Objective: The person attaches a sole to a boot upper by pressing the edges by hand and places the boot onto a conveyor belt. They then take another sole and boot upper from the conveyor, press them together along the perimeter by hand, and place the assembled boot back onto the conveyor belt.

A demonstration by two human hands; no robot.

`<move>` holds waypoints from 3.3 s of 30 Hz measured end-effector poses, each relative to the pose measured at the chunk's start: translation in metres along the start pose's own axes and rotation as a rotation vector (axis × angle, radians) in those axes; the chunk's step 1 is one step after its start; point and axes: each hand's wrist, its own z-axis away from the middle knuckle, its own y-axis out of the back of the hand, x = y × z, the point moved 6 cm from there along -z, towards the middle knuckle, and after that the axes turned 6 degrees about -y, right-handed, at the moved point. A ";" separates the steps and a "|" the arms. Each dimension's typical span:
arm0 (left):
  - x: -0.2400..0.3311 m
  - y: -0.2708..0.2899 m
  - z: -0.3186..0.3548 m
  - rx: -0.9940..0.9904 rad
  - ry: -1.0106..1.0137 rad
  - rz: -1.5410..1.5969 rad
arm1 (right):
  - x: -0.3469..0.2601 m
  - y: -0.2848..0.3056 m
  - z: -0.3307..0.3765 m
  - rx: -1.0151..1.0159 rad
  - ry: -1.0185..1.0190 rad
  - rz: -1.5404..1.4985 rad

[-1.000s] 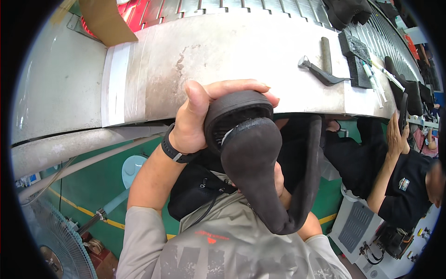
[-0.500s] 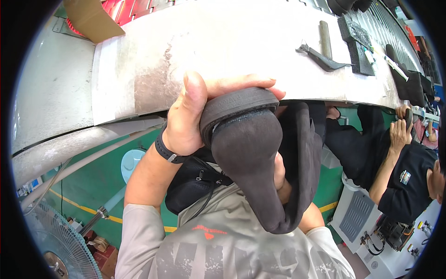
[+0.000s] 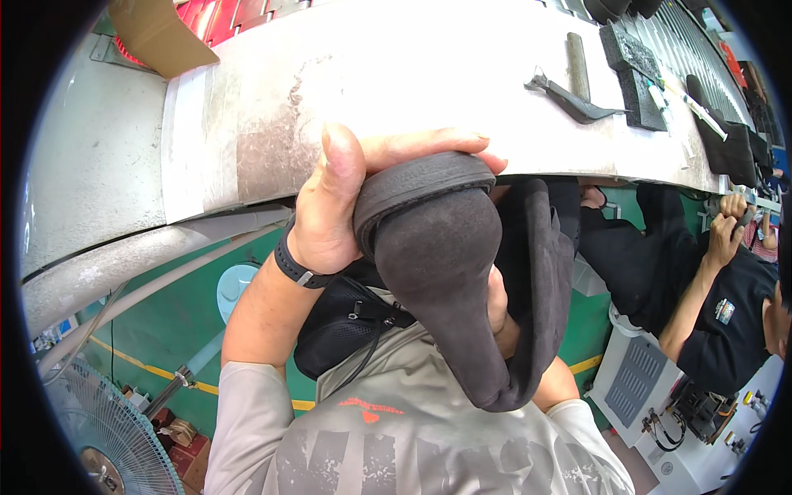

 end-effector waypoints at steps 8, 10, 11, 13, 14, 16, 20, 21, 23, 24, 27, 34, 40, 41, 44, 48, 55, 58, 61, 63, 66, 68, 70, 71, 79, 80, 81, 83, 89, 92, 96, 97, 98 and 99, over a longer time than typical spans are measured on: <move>-0.003 0.003 0.001 0.003 0.021 0.026 | -0.004 -0.003 -0.003 0.003 0.004 0.006; -0.003 0.004 0.000 0.000 0.033 0.012 | -0.004 -0.002 -0.003 -0.018 0.004 0.035; -0.003 0.004 0.001 0.001 0.033 0.011 | -0.005 -0.002 -0.003 -0.019 0.003 0.035; -0.004 0.005 0.001 0.011 0.058 -0.010 | -0.005 -0.010 -0.004 -0.150 -0.031 -0.042; -0.004 0.005 0.001 0.013 0.057 -0.010 | -0.003 -0.006 -0.004 -0.150 -0.032 -0.042; -0.005 0.006 0.000 0.007 0.084 -0.049 | 0.004 0.018 -0.001 -0.056 0.052 0.163; -0.005 0.006 -0.002 -0.020 0.113 -0.097 | 0.004 0.044 0.002 0.112 0.196 0.553; -0.006 0.005 -0.002 0.014 0.100 -0.052 | -0.002 0.042 0.004 0.139 0.216 0.589; -0.007 0.003 -0.004 0.051 0.083 -0.009 | -0.017 0.035 0.007 0.170 0.243 0.607; -0.008 0.003 -0.005 0.047 0.080 0.023 | -0.021 0.034 0.006 0.166 0.243 0.595; -0.013 0.003 -0.007 0.045 0.078 0.058 | -0.029 0.028 0.007 0.153 0.230 0.571; -0.015 0.003 -0.014 -0.007 0.042 0.008 | -0.025 0.020 0.003 0.096 0.168 0.460; -0.013 0.000 -0.015 0.038 0.213 -0.068 | -0.018 0.021 -0.002 0.066 0.113 0.339; -0.010 0.001 -0.017 0.040 0.214 -0.068 | -0.017 0.021 -0.002 0.062 0.103 0.317; 0.001 0.001 -0.025 0.001 0.224 -0.198 | -0.016 0.021 -0.004 0.052 0.073 0.256; 0.012 0.000 -0.031 0.016 0.341 -0.259 | -0.015 0.020 -0.003 0.035 0.024 0.143; 0.025 -0.001 -0.016 -0.015 0.069 -0.494 | 0.010 0.004 0.008 -0.064 -0.203 -0.445; 0.020 0.006 -0.011 0.036 0.175 -0.380 | -0.056 -0.046 0.014 0.374 -0.130 0.429; 0.027 0.007 -0.016 0.003 0.214 -0.372 | -0.063 -0.046 0.016 0.333 -0.100 0.548; 0.030 0.004 -0.019 -0.002 0.213 -0.360 | -0.061 -0.043 0.017 0.316 -0.097 0.567; 0.035 0.000 -0.022 -0.073 0.189 -0.419 | -0.059 -0.041 0.018 0.301 -0.106 0.594; 0.038 -0.003 -0.023 -0.099 0.195 -0.565 | -0.058 -0.040 0.018 0.289 -0.115 0.603; 0.035 -0.007 -0.020 -0.042 0.191 -0.548 | -0.056 -0.038 0.018 0.280 -0.129 0.607; 0.033 -0.007 -0.019 0.015 0.187 -0.532 | -0.055 -0.037 0.019 0.277 -0.135 0.607; 0.050 -0.026 -0.018 -0.184 -0.226 -1.068 | -0.050 -0.035 0.019 0.258 -0.141 0.635; 0.055 -0.032 -0.020 -0.194 -0.267 -1.097 | -0.054 -0.037 0.019 0.265 -0.135 0.642; 0.060 -0.038 -0.021 -0.204 -0.309 -1.126 | -0.058 -0.041 0.020 0.277 -0.124 0.648; 0.073 -0.045 -0.023 -0.239 -0.346 -1.186 | -0.076 -0.058 0.025 0.327 -0.007 0.777; 0.108 -0.061 -0.034 -0.338 -0.484 -1.161 | -0.098 -0.080 0.016 0.326 0.340 0.896; 0.115 -0.054 -0.043 -0.148 -0.056 -1.000 | -0.106 -0.092 -0.002 0.308 0.563 0.906; 0.142 -0.055 -0.071 -0.222 -0.011 -1.104 | -0.116 -0.094 -0.052 0.301 0.819 0.949; 0.122 -0.031 -0.074 -0.105 -0.121 -1.108 | -0.117 -0.095 -0.065 0.287 0.862 0.958; 0.117 -0.022 -0.077 -0.125 -0.156 -1.235 | -0.119 -0.092 -0.078 0.273 0.869 0.958; 0.114 -0.019 -0.078 -0.150 -0.192 -1.354 | -0.123 -0.093 -0.084 0.376 0.961 1.221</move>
